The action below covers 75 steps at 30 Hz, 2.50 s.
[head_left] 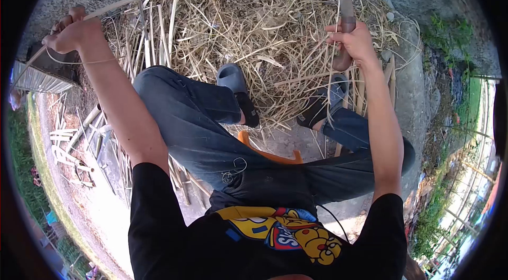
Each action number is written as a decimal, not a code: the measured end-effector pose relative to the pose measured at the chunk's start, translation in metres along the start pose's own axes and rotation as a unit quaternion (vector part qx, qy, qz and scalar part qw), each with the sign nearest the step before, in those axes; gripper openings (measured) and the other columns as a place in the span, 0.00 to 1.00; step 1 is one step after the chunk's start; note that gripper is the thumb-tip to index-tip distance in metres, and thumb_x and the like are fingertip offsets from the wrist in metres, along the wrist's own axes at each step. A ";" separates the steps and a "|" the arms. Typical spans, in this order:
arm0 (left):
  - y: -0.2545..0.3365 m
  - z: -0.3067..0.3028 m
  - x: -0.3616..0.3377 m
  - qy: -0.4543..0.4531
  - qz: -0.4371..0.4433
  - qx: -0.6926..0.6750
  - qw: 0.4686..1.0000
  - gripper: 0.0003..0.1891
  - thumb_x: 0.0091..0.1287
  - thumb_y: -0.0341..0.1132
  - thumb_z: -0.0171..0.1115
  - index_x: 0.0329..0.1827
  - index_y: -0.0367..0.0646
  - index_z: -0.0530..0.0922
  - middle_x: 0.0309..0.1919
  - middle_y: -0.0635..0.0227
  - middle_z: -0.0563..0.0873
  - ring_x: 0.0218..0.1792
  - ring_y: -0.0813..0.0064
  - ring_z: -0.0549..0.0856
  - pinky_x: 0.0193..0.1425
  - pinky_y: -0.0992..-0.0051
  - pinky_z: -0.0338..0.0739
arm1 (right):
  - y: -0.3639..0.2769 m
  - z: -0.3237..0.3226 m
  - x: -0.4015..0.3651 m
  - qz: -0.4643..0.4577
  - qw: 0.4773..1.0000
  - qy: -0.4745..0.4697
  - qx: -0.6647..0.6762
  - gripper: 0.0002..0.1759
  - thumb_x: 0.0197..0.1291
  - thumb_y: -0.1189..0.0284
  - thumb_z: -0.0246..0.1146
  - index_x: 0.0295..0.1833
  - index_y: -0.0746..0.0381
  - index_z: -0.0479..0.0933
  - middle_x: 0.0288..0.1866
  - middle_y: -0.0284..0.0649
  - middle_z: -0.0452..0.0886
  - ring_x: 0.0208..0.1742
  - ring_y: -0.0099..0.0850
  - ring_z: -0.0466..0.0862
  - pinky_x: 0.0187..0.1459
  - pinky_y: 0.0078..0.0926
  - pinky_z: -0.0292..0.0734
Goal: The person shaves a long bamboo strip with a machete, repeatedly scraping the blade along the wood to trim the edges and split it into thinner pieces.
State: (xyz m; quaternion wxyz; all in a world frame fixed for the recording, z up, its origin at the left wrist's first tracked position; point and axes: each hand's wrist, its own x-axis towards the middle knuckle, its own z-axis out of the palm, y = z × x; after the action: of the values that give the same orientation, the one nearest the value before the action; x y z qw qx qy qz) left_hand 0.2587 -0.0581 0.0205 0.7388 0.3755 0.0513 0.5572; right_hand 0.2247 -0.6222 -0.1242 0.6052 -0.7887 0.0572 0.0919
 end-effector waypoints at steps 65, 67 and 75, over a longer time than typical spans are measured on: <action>-0.092 0.053 -0.134 -0.198 0.027 0.140 0.970 0.27 0.84 0.58 0.39 0.30 0.48 0.57 0.13 0.71 0.55 0.14 0.75 0.54 0.22 0.69 0.52 | 0.100 0.164 0.014 -0.070 0.985 0.099 0.124 0.27 0.82 0.49 0.48 0.44 0.65 0.71 0.24 0.35 0.74 0.18 0.22 0.73 0.21 0.21 0.68; -0.094 0.057 -0.130 -0.195 0.039 0.135 0.971 0.27 0.85 0.56 0.38 0.27 0.49 0.56 0.13 0.70 0.55 0.14 0.75 0.54 0.21 0.68 0.52 | 0.114 0.177 0.011 -0.170 0.969 0.173 0.049 0.25 0.84 0.53 0.45 0.44 0.66 0.70 0.25 0.39 0.76 0.20 0.26 0.76 0.23 0.22 0.71; -0.097 0.050 -0.133 -0.156 0.023 0.169 0.973 0.27 0.86 0.53 0.38 0.26 0.49 0.54 0.13 0.71 0.57 0.12 0.72 0.60 0.20 0.67 0.55 | 0.331 0.166 0.014 0.139 0.957 -0.027 -0.253 0.34 0.81 0.44 0.42 0.51 0.67 0.76 0.36 0.57 0.86 0.33 0.58 0.85 0.40 0.55 0.81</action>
State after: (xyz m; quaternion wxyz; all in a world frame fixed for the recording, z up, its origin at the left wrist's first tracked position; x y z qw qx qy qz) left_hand 0.3096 -0.2064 -0.0487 0.6506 0.5785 0.0208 0.4915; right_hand 0.1588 -0.5483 -0.4809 0.3687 -0.8975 0.1250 0.2073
